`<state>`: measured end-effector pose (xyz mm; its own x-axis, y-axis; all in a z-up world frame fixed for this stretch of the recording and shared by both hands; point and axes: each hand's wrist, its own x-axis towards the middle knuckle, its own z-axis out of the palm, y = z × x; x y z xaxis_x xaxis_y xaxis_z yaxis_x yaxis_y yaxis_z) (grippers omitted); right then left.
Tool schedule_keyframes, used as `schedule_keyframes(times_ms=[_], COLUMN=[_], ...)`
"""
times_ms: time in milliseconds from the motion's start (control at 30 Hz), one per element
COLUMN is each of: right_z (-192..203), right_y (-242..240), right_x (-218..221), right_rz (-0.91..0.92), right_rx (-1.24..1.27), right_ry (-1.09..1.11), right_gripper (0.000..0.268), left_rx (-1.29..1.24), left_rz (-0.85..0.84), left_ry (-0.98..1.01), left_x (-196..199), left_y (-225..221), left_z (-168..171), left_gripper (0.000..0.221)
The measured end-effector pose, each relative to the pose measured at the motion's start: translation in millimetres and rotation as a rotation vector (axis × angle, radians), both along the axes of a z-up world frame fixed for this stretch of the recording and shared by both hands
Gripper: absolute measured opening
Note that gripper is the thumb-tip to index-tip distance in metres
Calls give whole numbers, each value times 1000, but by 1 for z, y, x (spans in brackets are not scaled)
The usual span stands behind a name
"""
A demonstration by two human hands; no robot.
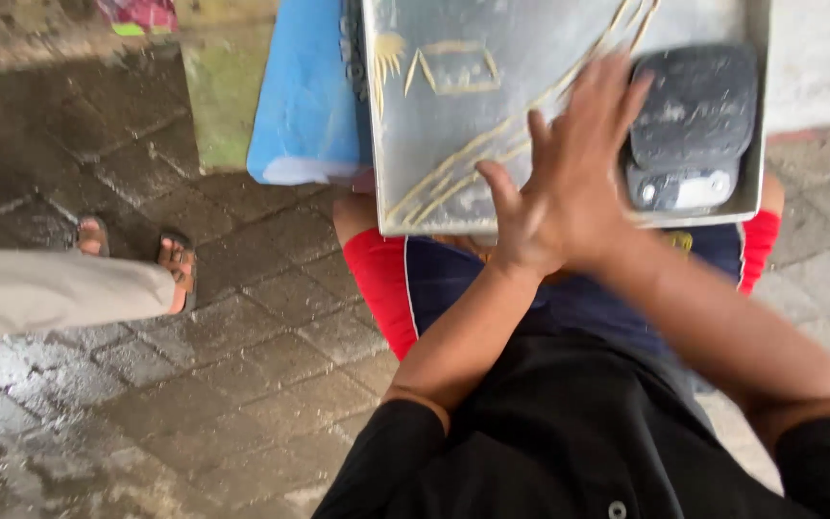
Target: Rolling small pieces of dough into thin strings and arranging them on a metal tray to form a house-shaped decoration.
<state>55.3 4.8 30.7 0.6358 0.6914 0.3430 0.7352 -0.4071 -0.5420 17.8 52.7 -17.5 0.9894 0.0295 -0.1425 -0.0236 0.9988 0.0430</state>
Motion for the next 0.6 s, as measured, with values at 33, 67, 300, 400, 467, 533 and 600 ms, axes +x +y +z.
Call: schedule_keyframes(times_ms=[33,67,300,400,467,533,600], right_z=[12,8,-13,-11,-6,-11,-14], right_y=[8,2,2,-20,-21,-18,-9], right_x=[-13,-5,56,72,75,50,38], right_rz=[102,101,17,-72,-125,-74,-86], right_rx=[-11,-16,138,510,616,332,299], right_ry=[-87,-73,77,434,525,346,333], right_gripper=[97,97,91,81,78,75,77], left_rx=[-8,-14,-351,-297,-92,-218,179], left_rz=[-2,-3,16,12,-19,82,224], left_ry=[31,44,-205,-50,222,224,2], left_x=[9,-2,3,-5,2,2,0], left_y=[5,1,18,35,44,39,14], left_z=[1,1,-10,43,71,70,45], left_gripper=[97,97,110,123,138,138,116])
